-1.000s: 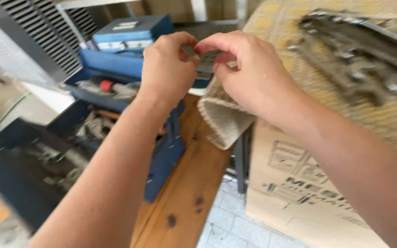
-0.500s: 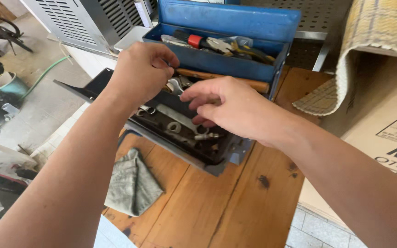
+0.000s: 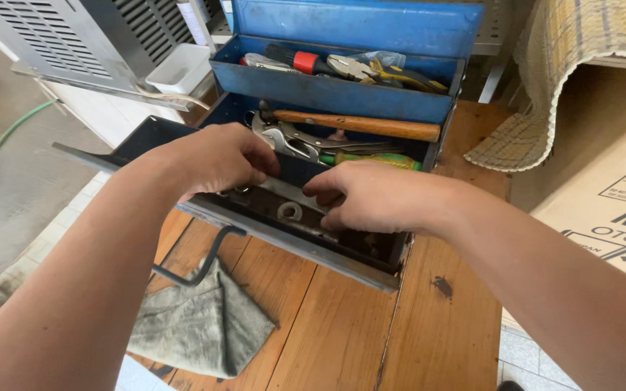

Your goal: The person opens a blue metal toolbox and moves various tools including wrenches, pliers, and a hammer between the tiers of the box, then places several wrenches onto a padded surface.

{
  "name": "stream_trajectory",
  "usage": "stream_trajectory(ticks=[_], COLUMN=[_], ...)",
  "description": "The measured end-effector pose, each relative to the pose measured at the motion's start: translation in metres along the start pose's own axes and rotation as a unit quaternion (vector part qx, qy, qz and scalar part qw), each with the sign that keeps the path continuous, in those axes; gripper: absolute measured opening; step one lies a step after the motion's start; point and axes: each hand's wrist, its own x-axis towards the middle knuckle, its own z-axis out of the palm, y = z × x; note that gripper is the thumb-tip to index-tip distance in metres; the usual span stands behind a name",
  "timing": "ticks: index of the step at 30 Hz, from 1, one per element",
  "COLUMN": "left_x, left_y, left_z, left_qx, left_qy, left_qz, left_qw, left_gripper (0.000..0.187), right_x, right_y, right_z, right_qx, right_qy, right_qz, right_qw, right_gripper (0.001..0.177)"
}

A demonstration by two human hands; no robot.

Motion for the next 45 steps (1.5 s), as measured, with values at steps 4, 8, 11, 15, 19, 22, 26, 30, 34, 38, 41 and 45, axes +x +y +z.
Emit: stream_trajectory(ticks=[4, 8, 11, 15, 19, 22, 26, 30, 34, 38, 41, 45], left_x=[0.021, 0.031, 0.028, 0.014, 0.008, 0.010, 0.011, 0.011, 0.009, 0.000, -0.008, -0.022], left_y=[-0.006, -0.005, -0.003, 0.008, 0.013, 0.012, 0.012, 0.012, 0.010, 0.010, 0.015, 0.021], left_z=[0.010, 0.014, 0.017, 0.012, 0.008, 0.010, 0.012, 0.012, 0.013, 0.003, -0.002, -0.013], left_qx=[0.066, 0.089, 0.077, 0.128, 0.093, 0.080, 0.071, 0.086, 0.026, 0.007, -0.083, -0.111], left_qy=[-0.061, -0.082, -0.088, -0.076, -0.137, -0.159, -0.169, -0.161, -0.144, -0.092, -0.057, -0.004], left_qz=[0.024, 0.019, 0.019, 0.011, 0.034, 0.038, -0.003, 0.025, -0.039, 0.013, 0.021, 0.026], left_qw=[0.996, 0.992, 0.993, 0.989, 0.986, 0.983, 0.983, 0.983, 0.988, 0.996, 0.995, 0.993], left_gripper=[0.034, 0.040, 0.047, 0.048, 0.037, 0.032, 0.033, 0.032, 0.034, 0.037, 0.038, 0.036], right_x=[-0.004, -0.013, -0.011, -0.007, -0.003, -0.004, -0.005, -0.002, 0.002, -0.001, -0.005, -0.009], right_y=[-0.009, -0.013, -0.012, -0.012, -0.014, -0.013, -0.009, -0.006, -0.007, 0.001, 0.006, 0.011], right_z=[0.004, 0.010, 0.016, 0.017, 0.020, 0.021, 0.020, 0.017, 0.007, 0.005, 0.004, 0.000], right_qx=[-0.041, -0.046, -0.069, -0.103, -0.164, -0.190, -0.158, -0.030, 0.116, 0.277, 0.345, 0.431], right_qy=[0.021, 0.066, 0.081, 0.087, 0.088, 0.112, 0.098, 0.132, 0.076, 0.051, 0.035, 0.050], right_qz=[0.032, 0.021, -0.016, -0.011, -0.012, -0.031, -0.012, -0.036, 0.069, 0.029, 0.037, 0.046], right_qw=[0.998, 0.997, 0.994, 0.991, 0.982, 0.975, 0.983, 0.990, 0.988, 0.959, 0.937, 0.900], right_gripper=[0.056, 0.047, 0.044, 0.042, 0.039, 0.038, 0.032, 0.032, 0.036, 0.037, 0.036, 0.033])
